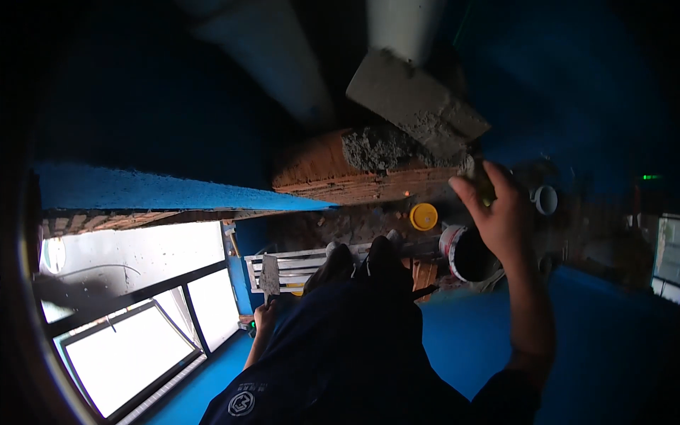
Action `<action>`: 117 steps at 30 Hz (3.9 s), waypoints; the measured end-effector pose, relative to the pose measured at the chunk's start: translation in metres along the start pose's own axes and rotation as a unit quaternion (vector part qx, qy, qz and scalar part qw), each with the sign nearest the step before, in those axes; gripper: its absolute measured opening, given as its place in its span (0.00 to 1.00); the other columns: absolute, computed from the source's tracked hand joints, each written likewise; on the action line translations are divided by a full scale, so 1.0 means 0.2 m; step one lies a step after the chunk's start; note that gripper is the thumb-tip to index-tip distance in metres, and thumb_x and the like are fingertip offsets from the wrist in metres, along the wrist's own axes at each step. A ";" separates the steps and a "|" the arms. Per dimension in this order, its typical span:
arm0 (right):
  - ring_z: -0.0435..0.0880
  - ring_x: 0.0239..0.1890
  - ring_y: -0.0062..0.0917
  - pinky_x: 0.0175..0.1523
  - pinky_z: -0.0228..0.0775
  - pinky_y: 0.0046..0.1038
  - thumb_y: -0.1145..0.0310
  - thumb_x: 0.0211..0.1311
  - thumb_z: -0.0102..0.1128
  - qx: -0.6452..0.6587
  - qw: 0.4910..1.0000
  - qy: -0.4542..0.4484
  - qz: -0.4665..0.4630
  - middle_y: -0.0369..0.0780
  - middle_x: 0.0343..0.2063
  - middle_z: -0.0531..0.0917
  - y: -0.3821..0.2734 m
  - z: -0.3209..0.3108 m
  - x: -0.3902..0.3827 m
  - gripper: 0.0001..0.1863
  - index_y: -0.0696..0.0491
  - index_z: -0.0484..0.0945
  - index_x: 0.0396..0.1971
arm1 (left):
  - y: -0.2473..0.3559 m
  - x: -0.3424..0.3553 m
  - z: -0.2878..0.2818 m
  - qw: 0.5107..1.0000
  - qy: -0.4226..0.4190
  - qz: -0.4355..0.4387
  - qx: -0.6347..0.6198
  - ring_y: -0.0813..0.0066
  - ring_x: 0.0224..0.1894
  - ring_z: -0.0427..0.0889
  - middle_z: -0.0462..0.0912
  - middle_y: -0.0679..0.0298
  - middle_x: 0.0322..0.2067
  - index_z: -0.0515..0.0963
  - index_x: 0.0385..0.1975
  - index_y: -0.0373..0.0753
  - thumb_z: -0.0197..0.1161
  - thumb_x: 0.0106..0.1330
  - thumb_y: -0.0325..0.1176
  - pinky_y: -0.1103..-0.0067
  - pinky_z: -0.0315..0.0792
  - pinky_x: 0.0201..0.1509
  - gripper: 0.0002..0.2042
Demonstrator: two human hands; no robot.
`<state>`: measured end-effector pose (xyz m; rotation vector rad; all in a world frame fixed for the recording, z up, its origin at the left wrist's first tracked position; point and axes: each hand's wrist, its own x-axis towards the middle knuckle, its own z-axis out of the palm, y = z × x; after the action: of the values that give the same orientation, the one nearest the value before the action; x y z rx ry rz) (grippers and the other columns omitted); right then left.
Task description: The person applies mortar to a brick wall using a trowel and a hawk, then places a brick on the mortar and taps it into place.
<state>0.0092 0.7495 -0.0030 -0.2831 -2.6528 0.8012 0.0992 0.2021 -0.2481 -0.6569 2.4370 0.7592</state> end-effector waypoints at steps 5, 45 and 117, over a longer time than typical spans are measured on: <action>0.69 0.20 0.17 0.28 0.60 0.21 0.55 0.65 0.50 0.360 0.904 -0.117 0.199 0.33 0.21 0.71 0.03 0.05 -0.16 0.21 0.60 0.73 0.42 | -0.24 0.21 -0.09 0.993 -0.043 0.011 0.113 0.60 0.23 0.80 0.79 0.53 0.18 0.78 0.24 0.32 0.59 0.57 0.49 0.67 0.70 0.29 0.21; 0.69 0.11 0.18 0.18 0.62 0.21 0.52 0.70 0.38 0.730 0.554 -0.172 0.360 0.35 0.19 0.73 0.16 0.28 -0.49 0.22 0.58 0.68 0.43 | -0.47 -0.19 0.17 0.966 -0.048 -0.221 -0.124 0.74 0.09 0.68 0.75 0.60 0.14 0.73 0.19 0.37 0.60 0.58 0.40 0.76 0.62 0.11 0.14; 0.71 0.13 0.17 0.20 0.62 0.20 0.46 0.61 0.50 0.362 0.824 -0.131 0.416 0.33 0.13 0.73 0.86 -0.22 -0.02 0.22 0.54 0.72 0.28 | -0.55 0.14 0.15 0.988 -0.011 -0.069 0.138 0.66 0.16 0.77 0.76 0.56 0.13 0.76 0.13 0.34 0.58 0.53 0.44 0.70 0.69 0.22 0.18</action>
<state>0.0456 0.9118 -0.0676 -1.2129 -2.1254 2.1522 0.1501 0.1315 -0.3273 -0.6928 2.3866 0.3645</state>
